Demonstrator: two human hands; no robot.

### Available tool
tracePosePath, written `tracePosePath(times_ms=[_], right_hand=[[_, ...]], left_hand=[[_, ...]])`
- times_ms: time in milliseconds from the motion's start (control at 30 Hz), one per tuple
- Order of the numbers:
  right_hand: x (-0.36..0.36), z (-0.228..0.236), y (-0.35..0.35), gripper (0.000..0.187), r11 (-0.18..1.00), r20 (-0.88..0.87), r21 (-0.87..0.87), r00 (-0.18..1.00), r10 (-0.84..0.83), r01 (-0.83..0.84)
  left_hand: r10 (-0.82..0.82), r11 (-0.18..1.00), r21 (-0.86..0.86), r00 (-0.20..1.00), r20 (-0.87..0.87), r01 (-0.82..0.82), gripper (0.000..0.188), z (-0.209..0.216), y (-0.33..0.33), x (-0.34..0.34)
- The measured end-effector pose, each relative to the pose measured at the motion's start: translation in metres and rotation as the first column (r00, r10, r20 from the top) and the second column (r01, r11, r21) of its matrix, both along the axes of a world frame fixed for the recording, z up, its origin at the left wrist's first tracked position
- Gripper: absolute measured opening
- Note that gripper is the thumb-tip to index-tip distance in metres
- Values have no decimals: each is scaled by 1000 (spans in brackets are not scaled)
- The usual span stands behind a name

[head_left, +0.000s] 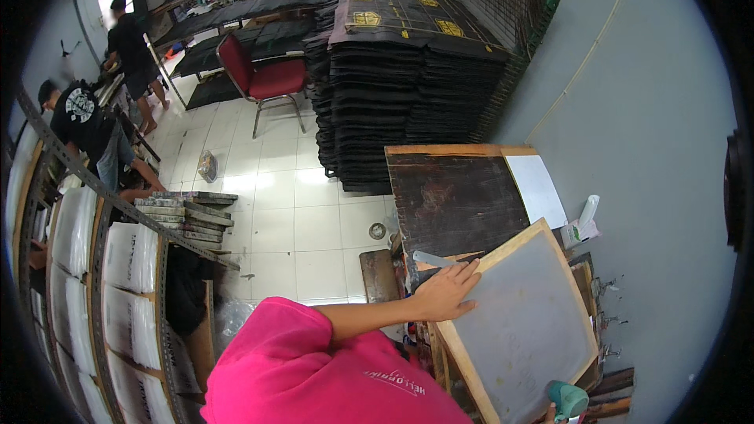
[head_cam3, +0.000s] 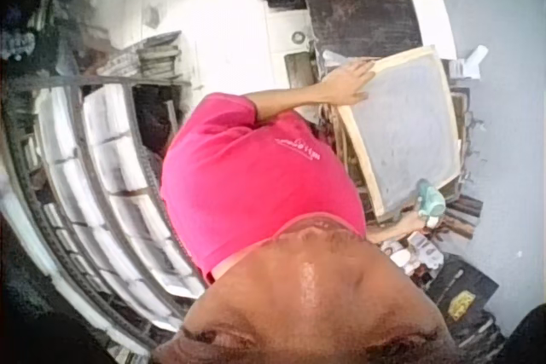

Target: The person holds a wooden-framed screen with a translucent mesh and uses a teal hairdryer to apply heat to the surface. They move the hairdryer across the mesh in sweeping motions, occasionally adjusting the frame's position on the workbench.

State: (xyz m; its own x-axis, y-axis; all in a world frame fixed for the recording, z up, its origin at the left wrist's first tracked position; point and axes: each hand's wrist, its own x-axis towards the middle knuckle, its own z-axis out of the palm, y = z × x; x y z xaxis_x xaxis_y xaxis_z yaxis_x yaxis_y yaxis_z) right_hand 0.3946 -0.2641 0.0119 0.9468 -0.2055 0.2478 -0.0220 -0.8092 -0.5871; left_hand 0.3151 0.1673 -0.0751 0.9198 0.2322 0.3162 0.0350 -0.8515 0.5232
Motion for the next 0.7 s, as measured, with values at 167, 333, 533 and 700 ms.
tracePosePath(times_ms=[167,333,533,700], right_hand=[[-27,27,24,33,984,-165,177,984,65,-35],[-10,2,37,24,848,-147,492,941,304,-197],[-6,20,97,28,836,-213,444,869,447,-322],[-16,29,132,29,766,-183,473,802,568,-435]], left_hand=[[2,1000,-6,1000,-2,-2,63,3,-2,2],[-5,1000,-18,1000,0,5,62,7,-4,3],[16,1000,-6,1000,-4,-16,63,5,-3,1],[24,1000,-19,1000,11,-24,64,5,-1,-2]])
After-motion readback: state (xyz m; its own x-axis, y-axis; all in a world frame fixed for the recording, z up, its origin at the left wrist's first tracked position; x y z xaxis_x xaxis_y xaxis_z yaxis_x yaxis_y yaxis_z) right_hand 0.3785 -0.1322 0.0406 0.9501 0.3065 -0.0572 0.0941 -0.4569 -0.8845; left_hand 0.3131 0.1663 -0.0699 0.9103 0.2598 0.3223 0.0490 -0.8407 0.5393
